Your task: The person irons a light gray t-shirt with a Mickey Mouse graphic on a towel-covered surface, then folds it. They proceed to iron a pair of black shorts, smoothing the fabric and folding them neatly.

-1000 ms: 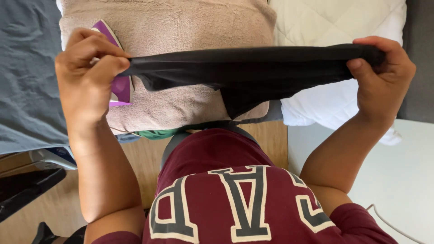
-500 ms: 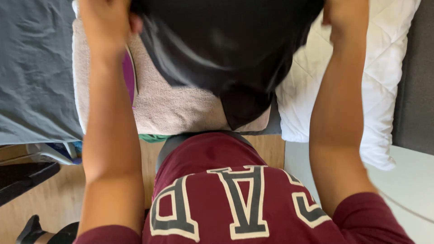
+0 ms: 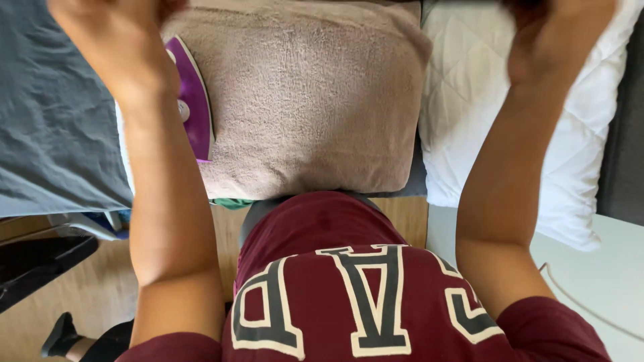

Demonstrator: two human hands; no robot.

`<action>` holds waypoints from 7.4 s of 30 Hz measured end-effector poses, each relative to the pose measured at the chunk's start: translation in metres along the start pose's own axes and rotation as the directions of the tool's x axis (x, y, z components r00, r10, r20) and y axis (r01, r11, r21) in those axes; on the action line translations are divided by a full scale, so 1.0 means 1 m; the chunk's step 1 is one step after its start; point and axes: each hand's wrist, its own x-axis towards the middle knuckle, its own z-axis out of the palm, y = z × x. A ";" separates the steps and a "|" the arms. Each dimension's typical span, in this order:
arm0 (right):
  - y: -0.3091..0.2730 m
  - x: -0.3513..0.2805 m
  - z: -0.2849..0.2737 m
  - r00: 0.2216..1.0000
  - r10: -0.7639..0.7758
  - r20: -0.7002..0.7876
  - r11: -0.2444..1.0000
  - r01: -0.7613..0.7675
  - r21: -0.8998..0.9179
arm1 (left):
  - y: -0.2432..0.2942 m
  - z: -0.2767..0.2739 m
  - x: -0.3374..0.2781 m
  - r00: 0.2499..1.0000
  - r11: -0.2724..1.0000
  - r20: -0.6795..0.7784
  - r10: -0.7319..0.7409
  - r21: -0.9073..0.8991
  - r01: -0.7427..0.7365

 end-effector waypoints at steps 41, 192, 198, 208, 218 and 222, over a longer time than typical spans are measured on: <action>0.196 -0.246 0.015 0.738 0.255 0.625 0.070 0.631 -0.773 | -0.086 0.051 -0.134 0.736 0.481 0.406 -0.542 0.868 -0.124; 0.195 -0.192 -0.049 0.812 0.559 -0.170 0.570 -0.525 -0.632 | -0.159 0.085 -0.021 0.901 0.305 0.201 -0.385 0.949 -0.081; 0.194 -0.196 -0.048 0.830 0.529 -0.178 0.573 -0.504 -0.646 | -0.197 0.042 -0.002 0.920 0.177 0.056 -0.388 0.984 0.015; 0.169 -0.225 -0.025 0.996 0.026 0.086 0.453 0.065 -0.889 | -0.107 0.016 -0.037 0.931 0.287 0.349 0.108 0.886 -0.365; 0.183 -0.242 -0.081 0.773 0.194 0.604 0.142 0.587 -0.797 | -0.147 0.000 -0.149 0.363 0.326 0.869 -0.337 0.469 -0.821; 0.186 -0.232 -0.080 0.779 -0.015 0.627 0.081 0.626 -0.775 | -0.163 -0.003 -0.158 0.465 0.322 0.885 0.022 0.434 -0.842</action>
